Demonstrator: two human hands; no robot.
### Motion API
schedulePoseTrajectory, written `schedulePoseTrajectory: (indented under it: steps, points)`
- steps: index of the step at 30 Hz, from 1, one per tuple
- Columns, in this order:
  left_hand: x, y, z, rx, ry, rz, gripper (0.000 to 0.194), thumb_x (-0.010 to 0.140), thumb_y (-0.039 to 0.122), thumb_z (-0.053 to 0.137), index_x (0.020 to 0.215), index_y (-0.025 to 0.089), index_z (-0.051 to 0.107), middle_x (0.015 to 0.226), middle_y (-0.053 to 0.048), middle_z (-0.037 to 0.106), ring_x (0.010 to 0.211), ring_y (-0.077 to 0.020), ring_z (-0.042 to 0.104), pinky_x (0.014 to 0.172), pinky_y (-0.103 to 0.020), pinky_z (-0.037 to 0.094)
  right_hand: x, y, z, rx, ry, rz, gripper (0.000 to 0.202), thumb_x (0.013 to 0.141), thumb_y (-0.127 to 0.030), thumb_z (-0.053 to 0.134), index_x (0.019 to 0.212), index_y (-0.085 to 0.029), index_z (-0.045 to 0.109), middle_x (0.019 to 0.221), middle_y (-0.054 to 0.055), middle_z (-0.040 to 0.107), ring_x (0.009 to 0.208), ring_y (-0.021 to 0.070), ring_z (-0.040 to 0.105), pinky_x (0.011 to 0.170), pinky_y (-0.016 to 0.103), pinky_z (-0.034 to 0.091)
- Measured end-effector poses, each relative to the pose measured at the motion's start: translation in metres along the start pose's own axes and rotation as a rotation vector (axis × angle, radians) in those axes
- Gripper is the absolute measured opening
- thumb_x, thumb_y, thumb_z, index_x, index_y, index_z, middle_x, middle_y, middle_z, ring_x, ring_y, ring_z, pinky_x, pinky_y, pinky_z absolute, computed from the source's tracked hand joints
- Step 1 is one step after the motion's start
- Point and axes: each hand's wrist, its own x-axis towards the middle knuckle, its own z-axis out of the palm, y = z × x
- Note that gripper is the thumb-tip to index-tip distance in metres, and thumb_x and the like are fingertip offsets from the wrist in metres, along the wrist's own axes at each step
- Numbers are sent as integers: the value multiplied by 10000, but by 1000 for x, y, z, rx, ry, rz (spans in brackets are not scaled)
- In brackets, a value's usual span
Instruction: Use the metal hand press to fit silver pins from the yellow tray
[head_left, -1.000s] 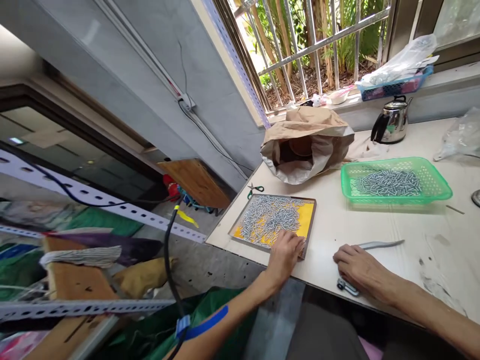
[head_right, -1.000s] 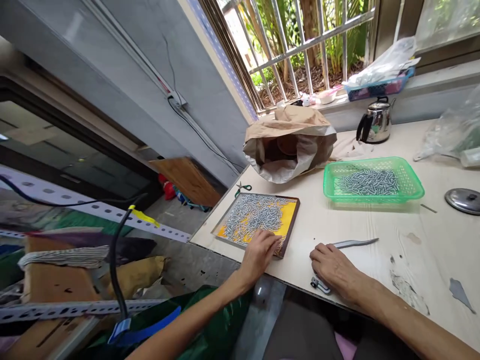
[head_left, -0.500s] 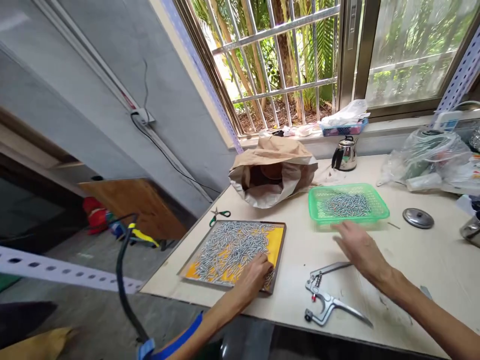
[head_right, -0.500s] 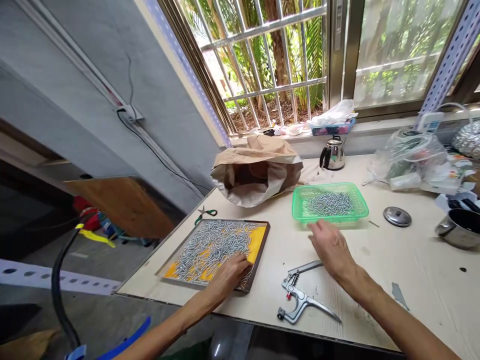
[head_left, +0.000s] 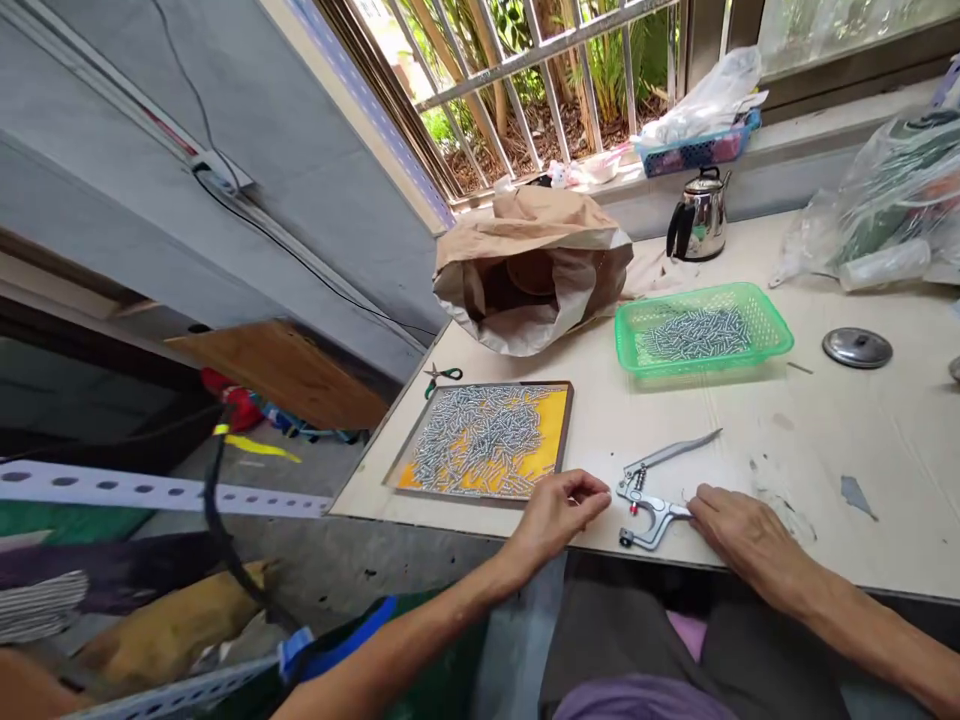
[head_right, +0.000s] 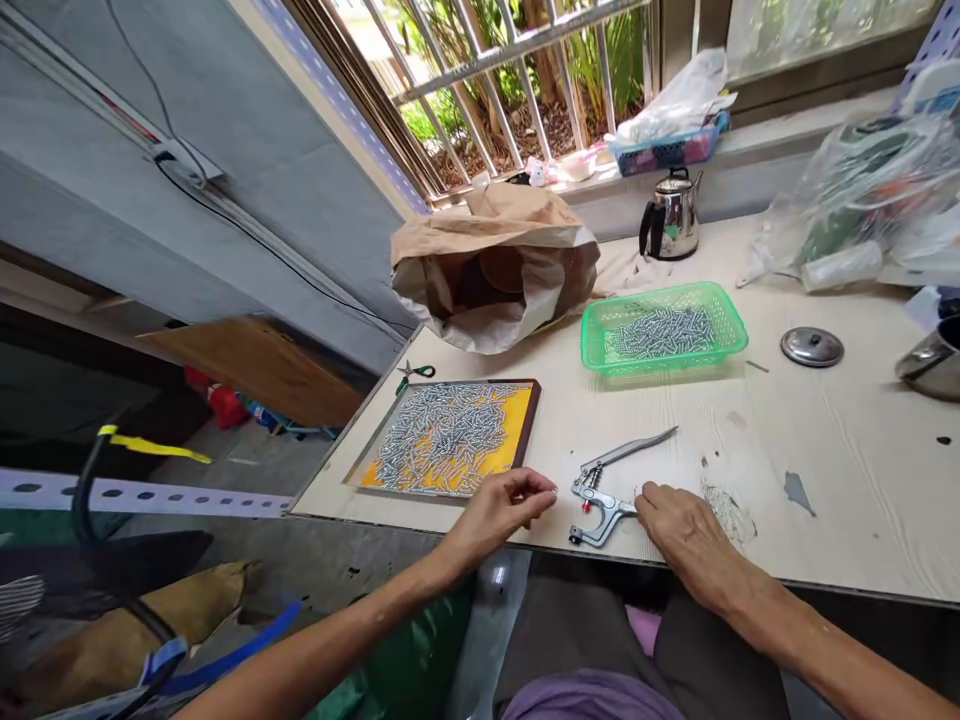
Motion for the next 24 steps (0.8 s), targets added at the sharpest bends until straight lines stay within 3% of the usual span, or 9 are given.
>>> schedulePoseTrajectory:
  steps: [3, 6, 13, 20, 24]
  points:
    - [0, -6, 25, -195, -89, -220, 265, 624, 366, 694, 703, 127, 614, 537, 37, 534, 464, -72, 456, 432, -184, 361, -1, -1, -2, -27, 29, -18, 242, 832, -2, 371, 740, -213, 448, 694, 9, 520, 576, 155, 487, 551, 281, 317]
    - [5, -14, 35, -255, -109, -325, 313, 583, 391, 732, 684, 125, 601, 508, 50, 517, 426, -55, 433, 388, -170, 310, -3, -2, -2, -20, 22, -10, 242, 809, 6, 373, 728, -214, 436, 687, 6, 505, 567, 148, 463, 542, 278, 300]
    - [7, -12, 36, -181, -146, -364, 370, 595, 456, 747, 686, 123, 614, 415, 78, 456, 354, -43, 368, 350, -170, 246, -4, -7, -6, -64, 25, -6, 283, 727, 64, 395, 718, -214, 445, 679, 5, 501, 559, 156, 427, 538, 297, 275]
    - [-2, -8, 38, -191, -125, -439, 419, 544, 497, 766, 660, 130, 598, 416, 84, 447, 351, -39, 354, 334, -169, 250, 0, -10, -8, -147, 144, -61, 305, 800, 60, 374, 687, -208, 465, 648, 8, 518, 549, 154, 436, 545, 302, 285]
    - [-2, -8, 39, -184, -118, -436, 433, 545, 512, 763, 664, 136, 586, 411, 87, 449, 335, -38, 344, 320, -170, 250, 0, -8, -6, -124, 108, -49, 289, 768, 62, 397, 697, -212, 457, 663, 10, 522, 552, 159, 440, 547, 302, 292]
